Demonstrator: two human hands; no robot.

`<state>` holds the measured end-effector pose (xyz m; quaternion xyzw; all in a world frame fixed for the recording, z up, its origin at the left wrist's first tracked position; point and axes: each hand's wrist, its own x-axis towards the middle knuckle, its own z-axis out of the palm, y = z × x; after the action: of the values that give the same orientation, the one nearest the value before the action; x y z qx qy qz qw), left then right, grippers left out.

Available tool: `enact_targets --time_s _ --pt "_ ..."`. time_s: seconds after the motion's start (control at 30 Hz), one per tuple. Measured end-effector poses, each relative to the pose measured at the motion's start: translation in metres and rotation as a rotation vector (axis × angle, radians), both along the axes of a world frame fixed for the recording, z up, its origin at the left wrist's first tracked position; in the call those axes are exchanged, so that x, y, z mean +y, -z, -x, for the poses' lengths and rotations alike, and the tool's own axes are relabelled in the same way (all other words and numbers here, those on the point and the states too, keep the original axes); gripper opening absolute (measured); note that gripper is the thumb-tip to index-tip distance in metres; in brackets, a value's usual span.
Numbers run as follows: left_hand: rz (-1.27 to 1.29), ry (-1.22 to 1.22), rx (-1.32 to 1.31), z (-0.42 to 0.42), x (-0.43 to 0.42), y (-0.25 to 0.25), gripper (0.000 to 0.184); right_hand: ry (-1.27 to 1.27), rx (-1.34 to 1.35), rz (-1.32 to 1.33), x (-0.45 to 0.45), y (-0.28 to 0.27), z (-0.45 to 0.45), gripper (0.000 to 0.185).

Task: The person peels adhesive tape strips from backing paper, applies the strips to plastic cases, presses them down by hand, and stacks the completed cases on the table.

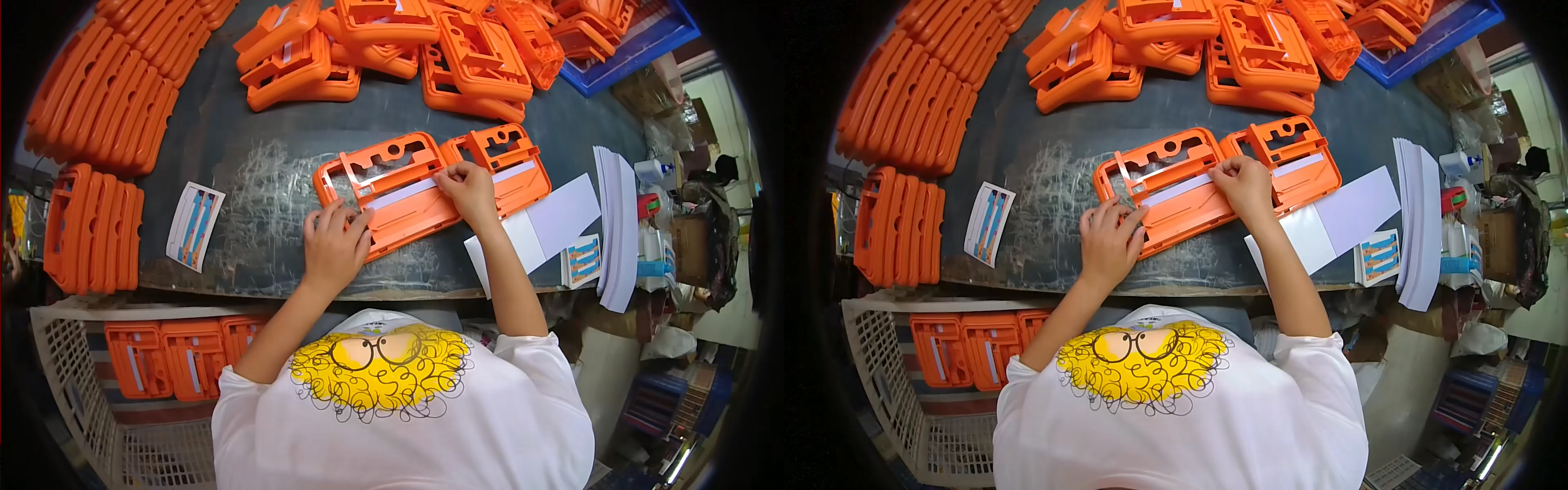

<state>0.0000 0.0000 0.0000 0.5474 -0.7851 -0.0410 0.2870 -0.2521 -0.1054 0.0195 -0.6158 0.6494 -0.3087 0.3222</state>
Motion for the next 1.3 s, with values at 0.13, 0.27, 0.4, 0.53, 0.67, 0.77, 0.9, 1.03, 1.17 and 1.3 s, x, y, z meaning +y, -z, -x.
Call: enact_targets --time_s 0.13,0.27,0.4,0.53,0.67,0.77,0.9,1.03,1.17,1.3 --pt "-0.006 0.005 0.002 0.002 -0.001 -0.001 0.032 -0.008 0.033 0.012 0.0 -0.001 0.002 0.024" --pt "0.004 0.001 0.001 0.002 -0.001 0.0 0.032 -0.008 0.019 0.025 0.002 -0.006 -0.002 0.02" --pt "0.001 0.011 0.002 0.001 -0.001 -0.002 0.033 -0.026 0.052 0.073 0.003 -0.005 -0.003 0.022" --pt "0.038 0.022 -0.018 0.001 -0.003 -0.005 0.035 -0.092 0.184 0.184 0.002 -0.003 -0.003 0.019" --pt "0.033 0.055 -0.029 0.019 -0.006 -0.018 0.042 -0.102 0.281 0.182 0.001 -0.008 -0.006 0.016" --pt "-0.01 0.061 -0.134 0.043 -0.012 -0.018 0.048 -0.098 0.238 0.135 -0.001 -0.007 -0.004 0.017" --pt "-0.027 0.074 -0.154 0.078 -0.03 -0.018 0.046 -0.059 0.188 0.193 0.0 0.001 -0.005 0.018" --pt "-0.016 0.217 -0.085 0.094 -0.055 -0.01 0.043 -0.081 0.191 0.197 0.001 -0.005 -0.004 0.017" --pt "0.036 0.274 0.075 0.072 -0.069 -0.021 0.039 -0.111 0.198 0.235 -0.001 -0.004 -0.002 0.016" --pt "0.015 0.107 0.062 0.029 -0.086 -0.037 0.03 -0.104 0.167 0.26 0.003 0.0 -0.003 0.015"
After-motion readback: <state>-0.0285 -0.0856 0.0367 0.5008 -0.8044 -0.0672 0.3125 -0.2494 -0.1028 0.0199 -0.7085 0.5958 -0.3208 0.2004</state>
